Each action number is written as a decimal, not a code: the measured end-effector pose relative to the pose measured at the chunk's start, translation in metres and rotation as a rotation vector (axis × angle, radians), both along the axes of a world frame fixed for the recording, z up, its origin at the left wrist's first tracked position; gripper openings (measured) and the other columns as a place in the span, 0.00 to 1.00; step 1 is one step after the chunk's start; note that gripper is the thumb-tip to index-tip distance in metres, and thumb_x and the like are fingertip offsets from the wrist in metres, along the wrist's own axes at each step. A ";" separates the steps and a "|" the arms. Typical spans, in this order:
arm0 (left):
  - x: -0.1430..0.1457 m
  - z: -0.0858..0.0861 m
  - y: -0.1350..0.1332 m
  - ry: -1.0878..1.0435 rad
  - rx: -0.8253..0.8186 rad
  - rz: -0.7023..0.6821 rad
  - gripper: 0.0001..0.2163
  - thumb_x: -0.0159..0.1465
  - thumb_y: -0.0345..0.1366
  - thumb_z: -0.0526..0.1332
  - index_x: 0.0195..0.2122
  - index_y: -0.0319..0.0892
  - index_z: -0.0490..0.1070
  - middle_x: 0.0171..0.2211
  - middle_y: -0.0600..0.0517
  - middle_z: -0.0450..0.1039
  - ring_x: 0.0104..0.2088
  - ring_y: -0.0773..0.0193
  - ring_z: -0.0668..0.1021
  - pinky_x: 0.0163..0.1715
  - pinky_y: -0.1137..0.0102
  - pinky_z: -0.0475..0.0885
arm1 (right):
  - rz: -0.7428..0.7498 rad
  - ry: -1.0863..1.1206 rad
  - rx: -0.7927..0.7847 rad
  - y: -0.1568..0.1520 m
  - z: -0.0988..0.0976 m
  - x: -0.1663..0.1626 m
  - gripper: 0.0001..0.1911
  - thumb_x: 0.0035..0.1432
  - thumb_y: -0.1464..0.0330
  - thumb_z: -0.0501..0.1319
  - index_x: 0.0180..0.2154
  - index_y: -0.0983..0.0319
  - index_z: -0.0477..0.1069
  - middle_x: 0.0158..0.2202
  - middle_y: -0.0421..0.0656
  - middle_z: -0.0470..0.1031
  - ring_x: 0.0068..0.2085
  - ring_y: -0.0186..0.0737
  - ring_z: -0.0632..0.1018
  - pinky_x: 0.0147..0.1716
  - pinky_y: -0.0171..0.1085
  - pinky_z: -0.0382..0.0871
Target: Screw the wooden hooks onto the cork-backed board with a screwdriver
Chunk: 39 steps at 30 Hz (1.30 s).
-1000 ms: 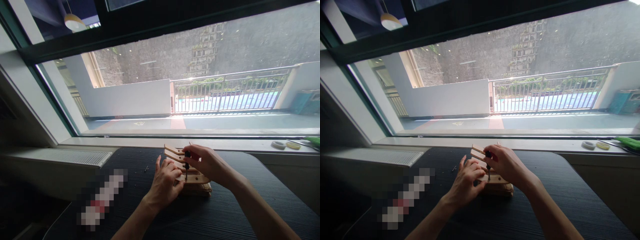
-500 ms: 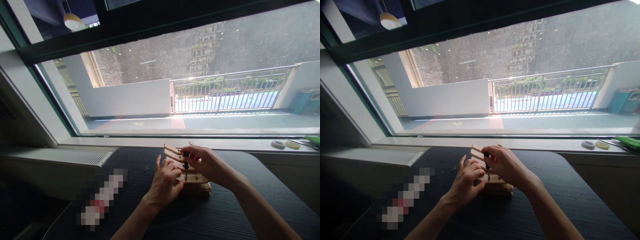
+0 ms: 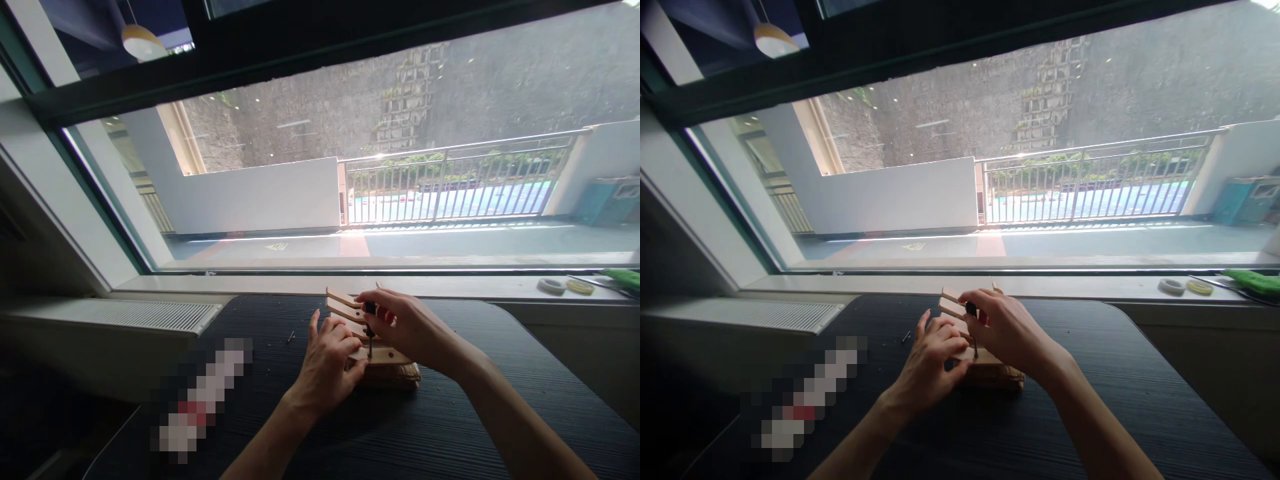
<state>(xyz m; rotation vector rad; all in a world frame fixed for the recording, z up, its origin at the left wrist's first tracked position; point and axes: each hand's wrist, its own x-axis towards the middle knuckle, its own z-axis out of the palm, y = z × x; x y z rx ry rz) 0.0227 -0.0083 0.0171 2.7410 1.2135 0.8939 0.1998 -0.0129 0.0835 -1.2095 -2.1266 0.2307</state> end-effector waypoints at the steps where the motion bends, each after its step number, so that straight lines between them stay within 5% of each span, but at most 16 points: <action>1: 0.000 0.000 0.000 0.001 0.001 0.001 0.02 0.59 0.37 0.60 0.32 0.47 0.71 0.37 0.56 0.71 0.48 0.60 0.68 0.61 0.51 0.38 | 0.016 0.013 -0.008 -0.001 0.000 0.001 0.14 0.57 0.69 0.54 0.46 0.57 0.70 0.34 0.39 0.75 0.31 0.33 0.72 0.33 0.33 0.64; 10: 0.000 -0.002 0.001 -0.008 0.010 0.000 0.02 0.58 0.37 0.61 0.33 0.47 0.71 0.36 0.55 0.72 0.48 0.60 0.68 0.61 0.50 0.38 | 0.058 0.051 -0.044 0.001 0.003 0.004 0.14 0.58 0.70 0.54 0.45 0.58 0.71 0.38 0.41 0.76 0.37 0.36 0.73 0.37 0.33 0.65; 16: 0.000 0.000 0.000 -0.025 0.007 -0.011 0.02 0.58 0.36 0.61 0.32 0.47 0.71 0.36 0.54 0.72 0.47 0.59 0.68 0.61 0.49 0.39 | -0.049 -0.004 -0.042 0.001 0.002 0.002 0.12 0.56 0.65 0.58 0.42 0.59 0.71 0.29 0.40 0.74 0.29 0.35 0.72 0.29 0.34 0.64; 25: 0.000 0.001 -0.001 -0.032 0.021 -0.007 0.01 0.58 0.35 0.61 0.31 0.47 0.71 0.36 0.55 0.72 0.47 0.60 0.68 0.61 0.50 0.41 | 0.032 0.059 -0.063 -0.003 0.007 -0.001 0.10 0.58 0.66 0.55 0.40 0.60 0.72 0.30 0.41 0.75 0.30 0.34 0.73 0.30 0.33 0.65; 39: 0.000 0.001 -0.001 -0.023 0.014 -0.015 0.02 0.58 0.35 0.61 0.32 0.46 0.71 0.36 0.54 0.72 0.47 0.59 0.68 0.61 0.48 0.41 | -0.110 0.017 -0.035 0.003 0.001 -0.001 0.11 0.56 0.60 0.57 0.35 0.61 0.68 0.26 0.39 0.72 0.26 0.34 0.70 0.25 0.33 0.61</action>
